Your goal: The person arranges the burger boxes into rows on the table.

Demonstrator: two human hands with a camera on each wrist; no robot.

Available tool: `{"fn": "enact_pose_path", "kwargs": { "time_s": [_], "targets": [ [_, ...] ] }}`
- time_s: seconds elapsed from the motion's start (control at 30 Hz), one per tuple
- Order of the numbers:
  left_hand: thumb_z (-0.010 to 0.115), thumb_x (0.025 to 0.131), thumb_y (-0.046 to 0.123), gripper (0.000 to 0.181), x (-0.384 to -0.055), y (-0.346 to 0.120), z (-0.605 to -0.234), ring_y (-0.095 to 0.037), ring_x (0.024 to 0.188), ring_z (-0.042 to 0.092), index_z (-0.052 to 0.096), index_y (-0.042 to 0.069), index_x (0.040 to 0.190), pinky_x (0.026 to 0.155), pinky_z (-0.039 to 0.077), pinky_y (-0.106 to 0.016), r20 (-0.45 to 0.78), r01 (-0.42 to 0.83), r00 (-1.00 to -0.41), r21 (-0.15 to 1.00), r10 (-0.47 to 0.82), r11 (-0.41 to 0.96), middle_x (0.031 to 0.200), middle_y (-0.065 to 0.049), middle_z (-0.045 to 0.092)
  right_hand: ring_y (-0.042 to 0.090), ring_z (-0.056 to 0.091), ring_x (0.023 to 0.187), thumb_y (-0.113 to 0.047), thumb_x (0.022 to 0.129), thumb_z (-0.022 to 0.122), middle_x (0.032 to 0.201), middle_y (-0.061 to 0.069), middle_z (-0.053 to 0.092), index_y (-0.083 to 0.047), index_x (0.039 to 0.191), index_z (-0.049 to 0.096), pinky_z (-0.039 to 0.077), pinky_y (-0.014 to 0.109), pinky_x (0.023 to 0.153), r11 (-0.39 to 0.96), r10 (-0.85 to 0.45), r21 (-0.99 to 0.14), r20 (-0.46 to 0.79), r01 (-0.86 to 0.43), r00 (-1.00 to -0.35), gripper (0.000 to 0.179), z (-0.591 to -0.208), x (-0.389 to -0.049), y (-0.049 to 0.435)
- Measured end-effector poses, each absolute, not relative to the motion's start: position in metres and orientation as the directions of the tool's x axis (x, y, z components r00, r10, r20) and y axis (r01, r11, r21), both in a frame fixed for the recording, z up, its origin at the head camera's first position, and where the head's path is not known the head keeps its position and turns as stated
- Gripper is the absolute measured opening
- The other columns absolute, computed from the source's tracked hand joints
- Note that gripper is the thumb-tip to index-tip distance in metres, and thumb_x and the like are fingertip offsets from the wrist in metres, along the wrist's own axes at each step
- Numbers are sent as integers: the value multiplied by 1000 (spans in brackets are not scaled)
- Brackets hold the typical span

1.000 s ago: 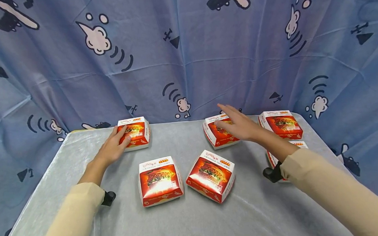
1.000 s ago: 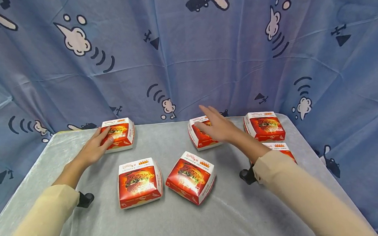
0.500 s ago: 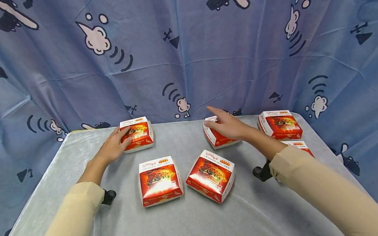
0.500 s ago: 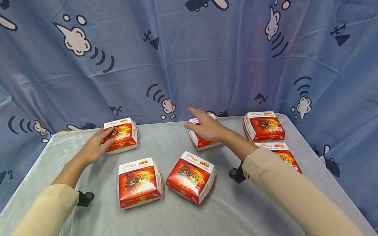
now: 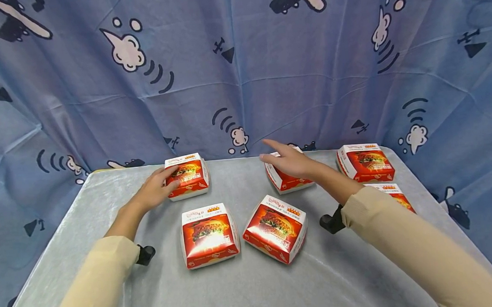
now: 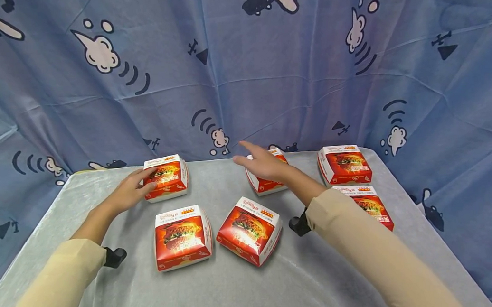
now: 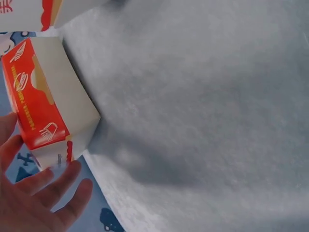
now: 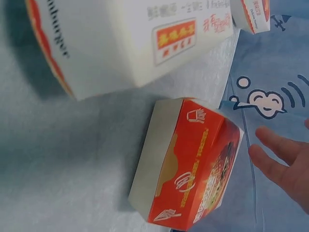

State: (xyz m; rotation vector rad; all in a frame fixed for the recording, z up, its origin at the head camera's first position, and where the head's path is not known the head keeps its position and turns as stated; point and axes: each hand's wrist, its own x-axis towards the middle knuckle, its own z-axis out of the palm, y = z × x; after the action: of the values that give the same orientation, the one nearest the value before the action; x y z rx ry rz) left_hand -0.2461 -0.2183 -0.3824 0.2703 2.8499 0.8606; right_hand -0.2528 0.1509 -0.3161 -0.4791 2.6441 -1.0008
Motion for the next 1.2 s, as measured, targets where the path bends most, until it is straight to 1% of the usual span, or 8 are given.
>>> {"fn": "enact_pose_path", "kwargs": {
  "time_s": [0.13, 0.33, 0.47, 0.53, 0.7, 0.77, 1.03, 1.2],
  "targets": [
    [52, 103, 27, 60, -246, -215, -381, -49, 138, 31, 32, 5, 155, 111, 27, -64, -91, 153, -964, 577, 249, 803, 152, -33, 29, 38, 15, 150, -40, 105, 43, 164, 16, 16, -8, 159, 19, 15, 61, 117, 692, -406, -695, -152, -194, -901, 68, -317, -254, 145],
    [52, 103, 20, 55, -248, -211, -379, -45, 130, 41, 37, 2, 152, 106, 35, -62, -62, 215, -948, 599, 313, 771, 147, -31, 40, 38, 14, 150, -43, 104, 42, 165, 14, 16, -13, 160, 20, 15, 63, 116, 709, -394, -688, -210, -151, -895, 67, -321, -256, 137],
    [51, 102, 18, 53, -247, -208, -375, -46, 136, 37, 39, 2, 151, 108, 32, -63, -95, 193, -945, 610, 312, 768, 149, -30, 40, 37, 15, 150, -43, 104, 42, 164, 14, 17, -12, 160, 20, 17, 62, 116, 694, -420, -704, -225, -151, -879, 67, -323, -256, 133],
    [50, 102, 19, 53, -247, -208, -374, -46, 138, 35, 39, 2, 151, 109, 30, -64, -109, 182, -944, 613, 310, 769, 150, -29, 38, 37, 18, 149, -42, 104, 42, 164, 14, 18, -11, 160, 20, 19, 62, 116, 689, -429, -709, -230, -151, -874, 67, -323, -255, 131],
    [49, 103, 20, 53, -249, -205, -373, -46, 140, 31, 38, 4, 153, 110, 29, -65, -141, 154, -941, 631, 307, 760, 153, -28, 36, 41, 38, 140, -40, 104, 42, 163, 16, 19, -9, 159, 20, 29, 59, 112, 672, -445, -725, -231, -151, -865, 67, -324, -257, 126],
    [49, 103, 20, 53, -249, -203, -373, -46, 140, 32, 38, 5, 153, 109, 29, -64, -146, 155, -938, 635, 314, 757, 153, -27, 36, 41, 43, 136, -39, 105, 42, 163, 17, 20, -8, 159, 20, 32, 58, 111, 660, -455, -735, -231, -152, -860, 66, -325, -258, 123],
    [49, 103, 20, 53, -250, -192, -372, -44, 139, 34, 39, 6, 153, 109, 31, -63, -166, 154, -926, 653, 339, 742, 153, -25, 37, 42, 44, 135, -38, 105, 40, 163, 20, 16, -9, 159, 20, 33, 55, 112, 637, -476, -759, -245, -138, -845, 64, -325, -257, 109],
    [51, 102, 19, 53, -252, -189, -372, -43, 139, 35, 39, 7, 153, 108, 34, -62, -180, 141, -925, 655, 335, 743, 154, -24, 37, 39, 36, 142, -40, 105, 41, 163, 19, 18, -11, 159, 22, 30, 54, 114, 653, -475, -744, -257, -142, -842, 64, -327, -257, 102]
  ]
}}
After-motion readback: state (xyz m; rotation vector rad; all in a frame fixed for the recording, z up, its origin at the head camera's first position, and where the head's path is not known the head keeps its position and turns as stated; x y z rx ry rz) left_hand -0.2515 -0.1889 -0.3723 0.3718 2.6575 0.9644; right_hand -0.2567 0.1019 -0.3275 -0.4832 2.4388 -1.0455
